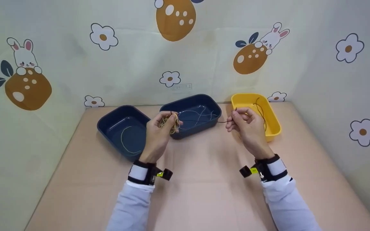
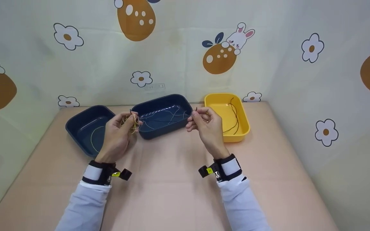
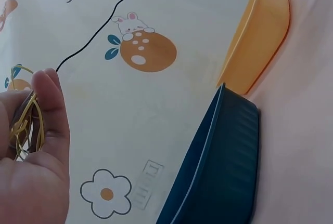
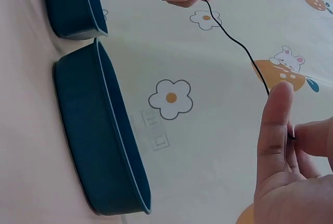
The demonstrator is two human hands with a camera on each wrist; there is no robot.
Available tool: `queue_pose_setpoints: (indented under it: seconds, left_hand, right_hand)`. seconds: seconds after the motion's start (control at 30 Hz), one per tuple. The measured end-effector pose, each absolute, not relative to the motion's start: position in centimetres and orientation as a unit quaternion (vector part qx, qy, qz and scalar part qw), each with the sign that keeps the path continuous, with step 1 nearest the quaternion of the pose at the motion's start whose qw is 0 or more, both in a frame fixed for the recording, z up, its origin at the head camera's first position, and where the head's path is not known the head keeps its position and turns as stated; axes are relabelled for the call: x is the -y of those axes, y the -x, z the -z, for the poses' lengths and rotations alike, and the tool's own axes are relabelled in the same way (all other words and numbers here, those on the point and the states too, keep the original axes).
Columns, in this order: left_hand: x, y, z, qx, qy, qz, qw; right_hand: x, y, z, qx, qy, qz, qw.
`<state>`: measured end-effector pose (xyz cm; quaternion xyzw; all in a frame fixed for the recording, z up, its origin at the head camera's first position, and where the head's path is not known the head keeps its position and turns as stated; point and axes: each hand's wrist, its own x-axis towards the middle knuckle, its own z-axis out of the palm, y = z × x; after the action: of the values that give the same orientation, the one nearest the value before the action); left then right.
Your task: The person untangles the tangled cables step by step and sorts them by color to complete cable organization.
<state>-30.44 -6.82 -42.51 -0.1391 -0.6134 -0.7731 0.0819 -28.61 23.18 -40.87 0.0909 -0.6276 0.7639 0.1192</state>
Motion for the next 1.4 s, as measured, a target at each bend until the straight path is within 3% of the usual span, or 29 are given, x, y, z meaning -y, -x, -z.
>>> queue_pose_setpoints:
  seconds: [0.37, 0.77, 1.03, 1.27, 1.4]
  left_hand:
    - [7.2, 30.5, 42.4, 0.590, 0.123, 0.790, 0.116]
    - [9.1, 30.6, 41.6, 0.561, 0.099, 0.811, 0.134]
    - [8.6, 30.6, 41.2, 0.551, 0.116, 0.821, 0.093]
    - [8.2, 30.3, 41.3, 0.508, 0.146, 0.849, 0.028]
    - [8.2, 30.1, 41.3, 0.501, 0.167, 0.849, 0.020]
  right_hand:
    - [-22.6, 28.8, 41.4, 0.655, -0.138, -0.709, 0.222]
    - [-24.7, 28.9, 40.7, 0.687, -0.089, -0.653, 0.306]
    - [-27.6, 29.1, 40.8, 0.749, -0.088, -0.562, 0.338]
    - [-30.8, 29.3, 40.6, 0.818, -0.063, -0.449, 0.354]
    - [-32.5, 29.8, 41.2, 0.841, -0.080, -0.378, 0.379]
